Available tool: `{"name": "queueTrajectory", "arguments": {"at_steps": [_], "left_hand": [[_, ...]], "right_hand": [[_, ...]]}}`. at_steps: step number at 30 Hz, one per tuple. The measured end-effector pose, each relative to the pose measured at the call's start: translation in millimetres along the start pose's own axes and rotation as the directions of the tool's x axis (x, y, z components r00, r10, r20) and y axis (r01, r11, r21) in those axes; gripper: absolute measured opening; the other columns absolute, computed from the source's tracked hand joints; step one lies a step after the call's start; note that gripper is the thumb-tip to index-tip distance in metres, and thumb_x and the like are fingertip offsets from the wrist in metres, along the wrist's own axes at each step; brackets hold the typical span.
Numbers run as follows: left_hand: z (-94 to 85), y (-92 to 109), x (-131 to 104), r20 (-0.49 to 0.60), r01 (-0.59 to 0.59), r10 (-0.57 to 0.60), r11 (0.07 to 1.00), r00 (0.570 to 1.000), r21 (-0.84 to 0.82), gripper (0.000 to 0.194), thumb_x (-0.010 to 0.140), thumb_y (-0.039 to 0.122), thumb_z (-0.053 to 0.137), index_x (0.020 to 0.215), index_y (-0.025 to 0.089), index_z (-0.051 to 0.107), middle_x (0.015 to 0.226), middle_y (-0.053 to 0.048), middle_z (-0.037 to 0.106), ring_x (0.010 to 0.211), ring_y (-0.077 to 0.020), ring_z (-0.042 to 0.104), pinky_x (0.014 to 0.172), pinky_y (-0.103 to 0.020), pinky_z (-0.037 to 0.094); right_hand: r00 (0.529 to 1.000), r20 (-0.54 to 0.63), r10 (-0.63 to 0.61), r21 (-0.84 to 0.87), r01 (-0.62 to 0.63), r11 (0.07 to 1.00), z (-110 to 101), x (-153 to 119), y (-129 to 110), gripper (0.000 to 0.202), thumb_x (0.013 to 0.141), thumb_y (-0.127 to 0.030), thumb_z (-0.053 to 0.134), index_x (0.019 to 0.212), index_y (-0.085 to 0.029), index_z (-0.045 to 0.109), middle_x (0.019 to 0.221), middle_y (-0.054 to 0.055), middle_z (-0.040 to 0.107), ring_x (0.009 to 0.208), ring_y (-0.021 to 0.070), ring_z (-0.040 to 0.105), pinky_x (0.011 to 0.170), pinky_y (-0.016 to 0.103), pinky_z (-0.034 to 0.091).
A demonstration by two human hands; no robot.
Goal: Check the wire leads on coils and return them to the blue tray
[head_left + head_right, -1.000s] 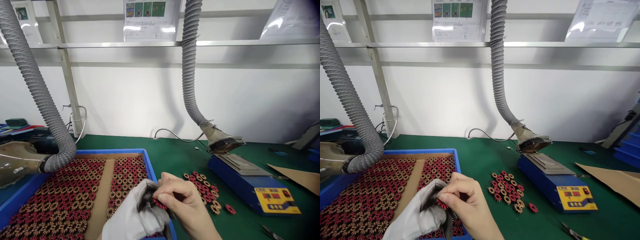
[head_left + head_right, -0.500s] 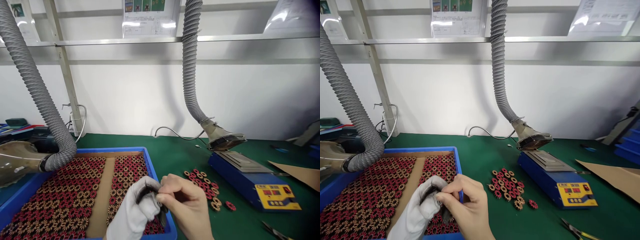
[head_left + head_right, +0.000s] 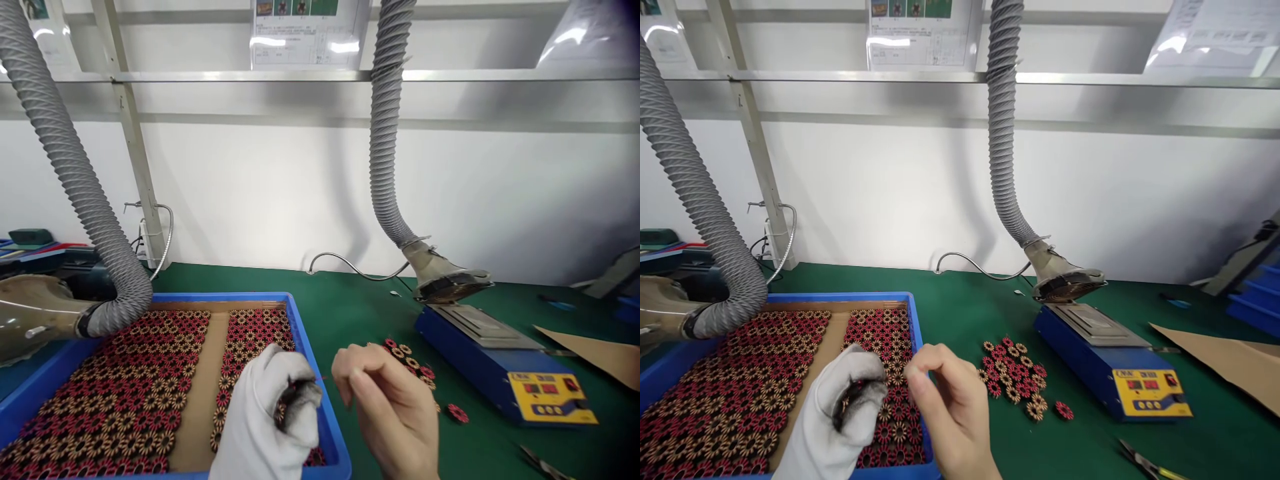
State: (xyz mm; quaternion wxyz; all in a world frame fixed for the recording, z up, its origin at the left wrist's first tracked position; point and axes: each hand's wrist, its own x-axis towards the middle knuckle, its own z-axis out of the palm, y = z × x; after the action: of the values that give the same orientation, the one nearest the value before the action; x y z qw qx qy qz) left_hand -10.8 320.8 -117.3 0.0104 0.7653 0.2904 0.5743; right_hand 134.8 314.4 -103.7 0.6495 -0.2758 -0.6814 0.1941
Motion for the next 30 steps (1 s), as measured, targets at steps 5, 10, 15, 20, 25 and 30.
{"name": "queueTrajectory", "arguments": {"at_steps": [5,10,15,20,25,30], "left_hand": [[-0.7,-4,-8,0.072,0.058,-0.048,0.986,0.996,-0.155,0.025,0.081,0.007,0.048,0.1,0.024,0.05,0.09,0.005,0.061,0.081,-0.0054,0.06,0.086,-0.013,0.044],[-0.7,-3,-6,0.154,0.197,-0.152,0.918,0.976,-0.343,0.015,0.08,0.009,0.047,0.087,0.017,0.058,0.082,-0.002,0.059,0.073,-0.0089,0.057,0.073,-0.015,0.047],[-3.5,5,5,-0.02,-0.075,0.075,0.997,0.997,0.035,0.019,0.074,0.007,0.042,0.087,0.02,0.049,0.073,0.002,0.058,0.063,-0.0095,0.054,0.064,-0.018,0.046],[-11.0,3,0,0.134,-0.185,0.15,0.934,0.98,0.306,0.028,0.081,0.014,0.044,0.107,0.024,0.046,0.073,-0.003,0.049,0.063,-0.0178,0.048,0.055,-0.028,0.041],[-16.0,2,0,0.091,-0.106,0.088,0.969,0.992,0.223,0.026,0.078,0.009,0.044,0.098,0.024,0.045,0.072,-0.001,0.047,0.062,-0.0153,0.046,0.056,-0.025,0.039],[-17.7,5,5,0.027,-0.081,0.077,0.967,0.997,0.24,0.028,0.078,0.01,0.04,0.1,0.026,0.044,0.078,0.001,0.053,0.07,-0.0126,0.055,0.058,-0.02,0.042]], "right_hand": [[0.916,0.255,-0.309,-0.318,0.382,0.868,-11,6,-6,0.044,0.064,0.009,0.058,0.098,-0.017,0.055,0.081,-0.001,0.059,0.081,-0.0057,0.055,0.07,0.004,0.047],[0.863,0.331,-0.382,-0.359,0.489,0.795,-13,11,-6,0.036,0.064,0.003,0.062,0.095,-0.015,0.056,0.082,-0.001,0.06,0.081,-0.0044,0.052,0.069,0.007,0.047],[0.887,0.281,-0.367,-0.493,0.461,0.738,-2,6,-15,0.014,0.069,0.003,0.053,0.073,-0.011,0.052,0.064,0.0,0.052,0.07,-0.0041,0.043,0.066,0.009,0.036],[0.882,0.224,0.415,-0.165,-0.385,0.908,3,-5,-11,0.042,0.088,-0.04,0.037,0.061,-0.008,0.039,0.051,-0.001,0.039,0.048,-0.007,0.035,0.046,0.006,0.029],[0.967,0.132,0.216,0.077,-0.228,0.971,-2,-6,2,0.032,0.086,-0.027,0.041,0.063,-0.006,0.047,0.049,0.0,0.044,0.049,-0.0032,0.046,0.051,0.007,0.038],[0.922,0.218,-0.32,-0.313,0.377,0.872,-1,7,-4,0.03,0.064,0.007,0.06,0.088,-0.012,0.06,0.064,-0.002,0.056,0.067,-0.0067,0.05,0.061,0.003,0.041]]}}
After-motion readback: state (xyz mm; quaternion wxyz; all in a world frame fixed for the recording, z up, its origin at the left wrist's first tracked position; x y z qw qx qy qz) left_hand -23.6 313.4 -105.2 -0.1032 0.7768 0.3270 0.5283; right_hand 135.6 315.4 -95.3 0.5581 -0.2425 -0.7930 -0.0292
